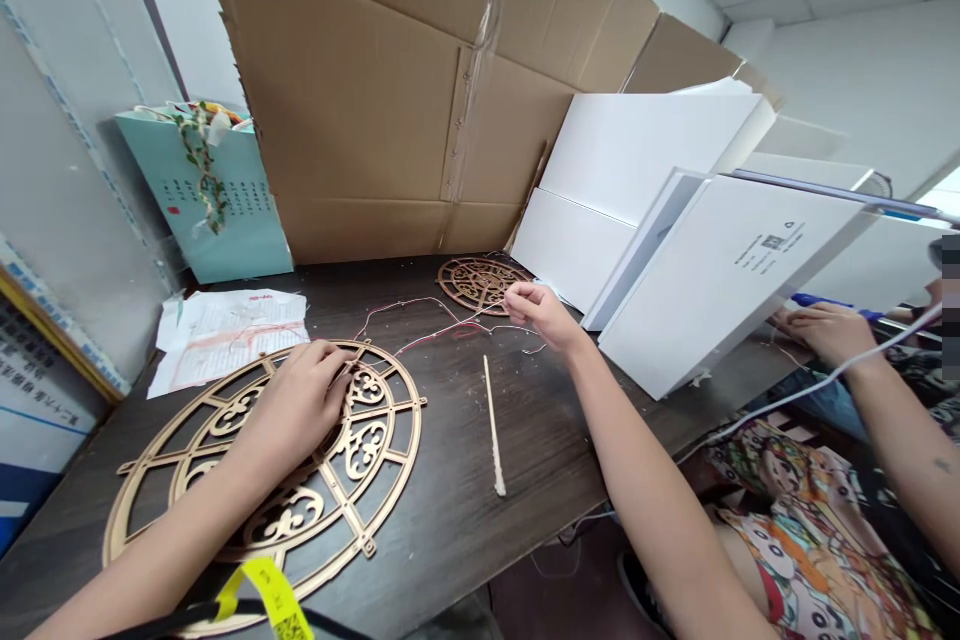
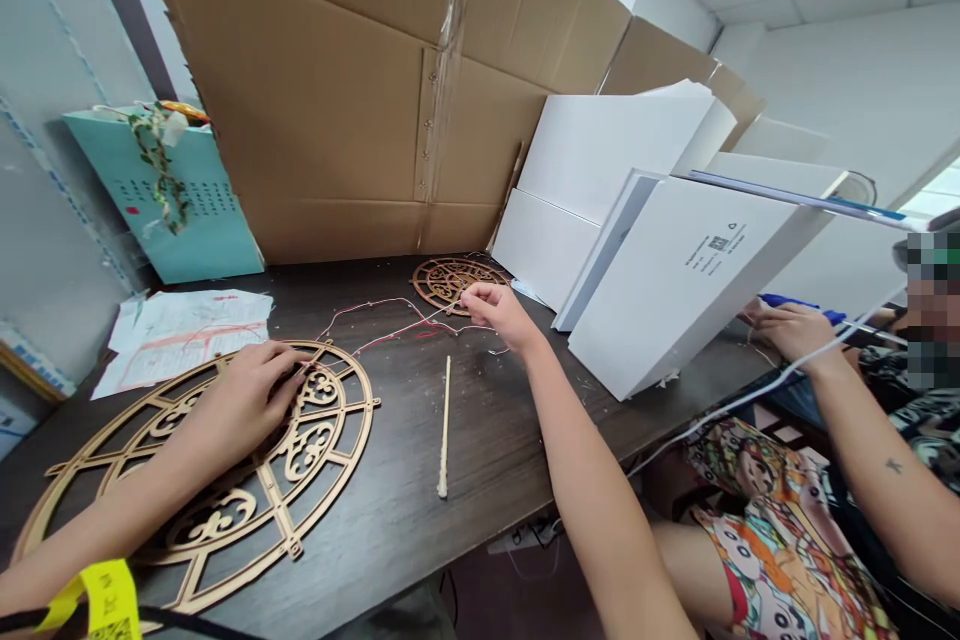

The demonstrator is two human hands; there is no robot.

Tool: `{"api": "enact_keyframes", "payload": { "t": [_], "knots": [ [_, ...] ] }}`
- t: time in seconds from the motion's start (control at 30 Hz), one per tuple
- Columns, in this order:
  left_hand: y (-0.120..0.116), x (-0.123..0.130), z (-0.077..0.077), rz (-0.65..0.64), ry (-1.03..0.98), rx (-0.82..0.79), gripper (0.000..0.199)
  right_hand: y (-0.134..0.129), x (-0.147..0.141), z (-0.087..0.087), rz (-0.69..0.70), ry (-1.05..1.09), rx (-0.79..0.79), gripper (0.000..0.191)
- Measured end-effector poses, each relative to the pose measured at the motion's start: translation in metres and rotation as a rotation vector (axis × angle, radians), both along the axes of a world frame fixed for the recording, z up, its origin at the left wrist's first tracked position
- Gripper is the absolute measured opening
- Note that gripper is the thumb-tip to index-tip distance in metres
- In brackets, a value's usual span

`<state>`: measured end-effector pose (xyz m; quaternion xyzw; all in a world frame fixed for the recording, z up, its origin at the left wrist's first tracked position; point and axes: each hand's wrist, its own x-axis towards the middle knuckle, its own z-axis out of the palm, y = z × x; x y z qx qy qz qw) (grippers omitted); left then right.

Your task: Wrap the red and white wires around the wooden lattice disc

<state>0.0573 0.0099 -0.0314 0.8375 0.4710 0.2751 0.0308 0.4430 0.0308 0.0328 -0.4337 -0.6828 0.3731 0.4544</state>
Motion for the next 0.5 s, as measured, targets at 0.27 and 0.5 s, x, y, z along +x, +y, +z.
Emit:
{"api": "enact_keyframes", "payload": {
  "t": [0.27, 0.5],
  "knots": [
    [0.003, -0.011, 0.005, 0.129, -0.012, -0.019, 0.024, -0.01, -0.024, -0.004, 0.268, -0.182, -0.106, 0.042],
    [-0.008, -0.011, 0.03, 0.159, -0.156, 0.141, 0.02, -0.004, -0.042, -0.023, 0.194, -0.263, -0.069, 0.041]
  ]
}}
